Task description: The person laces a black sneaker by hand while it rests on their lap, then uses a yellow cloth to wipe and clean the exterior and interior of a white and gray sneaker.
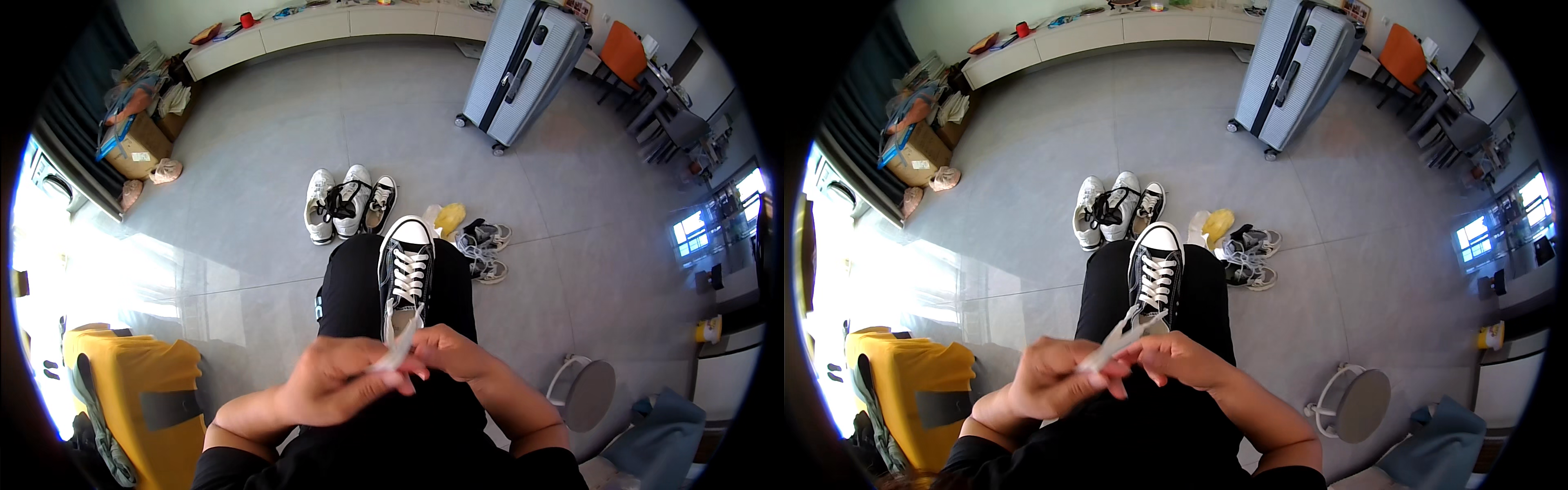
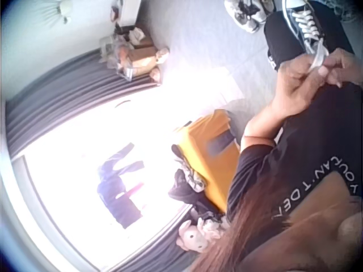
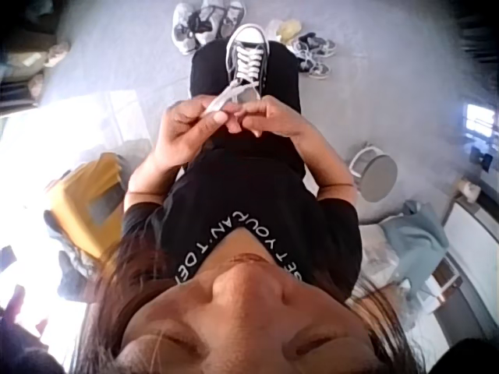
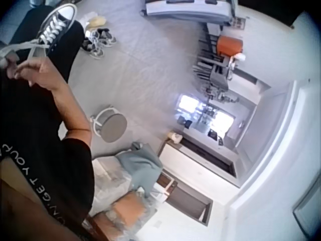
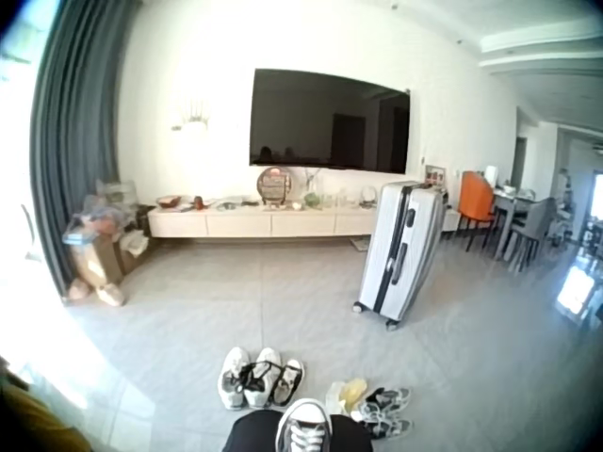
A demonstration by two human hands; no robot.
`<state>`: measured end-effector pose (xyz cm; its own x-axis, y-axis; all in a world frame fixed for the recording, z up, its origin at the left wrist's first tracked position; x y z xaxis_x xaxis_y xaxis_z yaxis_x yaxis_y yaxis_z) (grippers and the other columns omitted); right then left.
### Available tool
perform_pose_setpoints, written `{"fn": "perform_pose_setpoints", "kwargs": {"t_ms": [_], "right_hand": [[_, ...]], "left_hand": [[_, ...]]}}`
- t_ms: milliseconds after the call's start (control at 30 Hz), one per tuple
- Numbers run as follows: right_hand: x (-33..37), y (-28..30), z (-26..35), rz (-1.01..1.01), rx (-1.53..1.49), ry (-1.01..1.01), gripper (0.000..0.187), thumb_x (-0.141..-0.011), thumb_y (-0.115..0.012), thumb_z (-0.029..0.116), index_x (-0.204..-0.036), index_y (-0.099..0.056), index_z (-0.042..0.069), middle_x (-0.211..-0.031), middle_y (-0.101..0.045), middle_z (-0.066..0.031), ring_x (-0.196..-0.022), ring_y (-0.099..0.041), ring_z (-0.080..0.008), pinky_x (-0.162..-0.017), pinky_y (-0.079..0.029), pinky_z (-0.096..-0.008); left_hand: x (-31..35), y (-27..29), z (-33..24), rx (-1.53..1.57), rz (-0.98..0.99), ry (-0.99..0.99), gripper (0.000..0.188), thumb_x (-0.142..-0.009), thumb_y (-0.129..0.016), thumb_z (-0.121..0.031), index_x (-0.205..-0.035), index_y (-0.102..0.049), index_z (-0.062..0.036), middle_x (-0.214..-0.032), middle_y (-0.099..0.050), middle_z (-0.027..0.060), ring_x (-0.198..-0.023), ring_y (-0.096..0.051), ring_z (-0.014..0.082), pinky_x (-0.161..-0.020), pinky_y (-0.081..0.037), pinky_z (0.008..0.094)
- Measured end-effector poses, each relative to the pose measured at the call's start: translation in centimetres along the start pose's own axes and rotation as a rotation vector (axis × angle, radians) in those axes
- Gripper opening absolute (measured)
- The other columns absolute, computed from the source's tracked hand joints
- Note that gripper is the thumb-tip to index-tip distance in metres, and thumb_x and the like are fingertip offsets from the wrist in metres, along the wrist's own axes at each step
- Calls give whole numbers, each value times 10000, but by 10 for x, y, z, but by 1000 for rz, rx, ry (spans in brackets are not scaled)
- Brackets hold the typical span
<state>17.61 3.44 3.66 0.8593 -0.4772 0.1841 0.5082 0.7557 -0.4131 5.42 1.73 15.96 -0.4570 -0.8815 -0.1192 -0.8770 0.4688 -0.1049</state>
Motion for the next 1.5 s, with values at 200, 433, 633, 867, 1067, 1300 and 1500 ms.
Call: {"fn": "perform_pose_setpoints", "kwargs": {"t_ms": [200,433,633,867,1067,1300,1500], "right_hand": [[1,-11,8,-374,-406,60,341,-1000,-434,309,-1025,-602,14,-928,-659,-126,-796,-641,-189,-708,-514,-297],[52,7,34,-519,-151,224,347,-1001,-464,324,-886,-596,25,-601,-525,-7,-507,-454,-73,-492,-370,-219],[64,-25,51,-480,332,183,271,-996,-491,230,-874,-610,20,-611,-519,19,-533,-427,-42,-503,-360,-208],[36,-73,19,-157,1185,126,274,-962,-509,320,-905,-556,56,-698,-629,-133,-626,-631,-328,-525,-478,-398],[42,-24,-13,-195,764,-97,347,-976,-445,340,-934,-654,66,-889,-683,-121,-846,-653,-311,-761,-498,-357],[45,48,-4,-524,866,-86,219,-926,-576,226,-868,-679,42,-639,-589,-35,-588,-516,-92,-565,-415,-261],[30,70,3,-599,782,-101,290,-915,-616,276,-785,-662,21,-589,-536,22,-558,-452,-56,-515,-380,-258]], "left_hand": [[19,-42,23,-368,336,-133,178,-842,-692,-93,-987,-685,10,-771,-652,110,-734,-647,280,-656,-503,352],[24,-10,47,-77,396,16,236,-838,-714,-108,-1038,-684,14,-976,-708,109,-932,-670,172,-835,-521,283],[14,15,127,174,-179,567,481,-987,-463,-421,-1006,-668,14,-918,-685,106,-824,-659,174,-748,-531,298],[-10,-15,150,560,-174,797,460,-1021,-344,-348,-1113,-586,33,-899,-667,115,-806,-658,237,-763,-525,367],[-3,0,157,1061,-129,595,368,-1029,-325,-243,-1147,-568,8,-824,-603,32,-867,-587,191,-859,-469,378],[-7,13,123,-533,-29,188,188,-905,-597,-175,-818,-659,-20,-721,-603,73,-707,-577,247,-692,-468,353],[-6,0,91,-1124,-219,-143,144,-757,-685,-130,-727,-567,-55,-682,-601,86,-674,-580,283,-609,-473,397]]}}
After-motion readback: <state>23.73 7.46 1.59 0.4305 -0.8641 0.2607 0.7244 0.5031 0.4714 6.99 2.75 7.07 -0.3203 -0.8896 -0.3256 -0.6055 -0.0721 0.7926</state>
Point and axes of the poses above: each hand's wrist, its own x-axis away from the middle knuckle, its own y-axis out of the back of the hand, z = x × y, the point moved 7 cm from there along -x, towards the middle knuckle
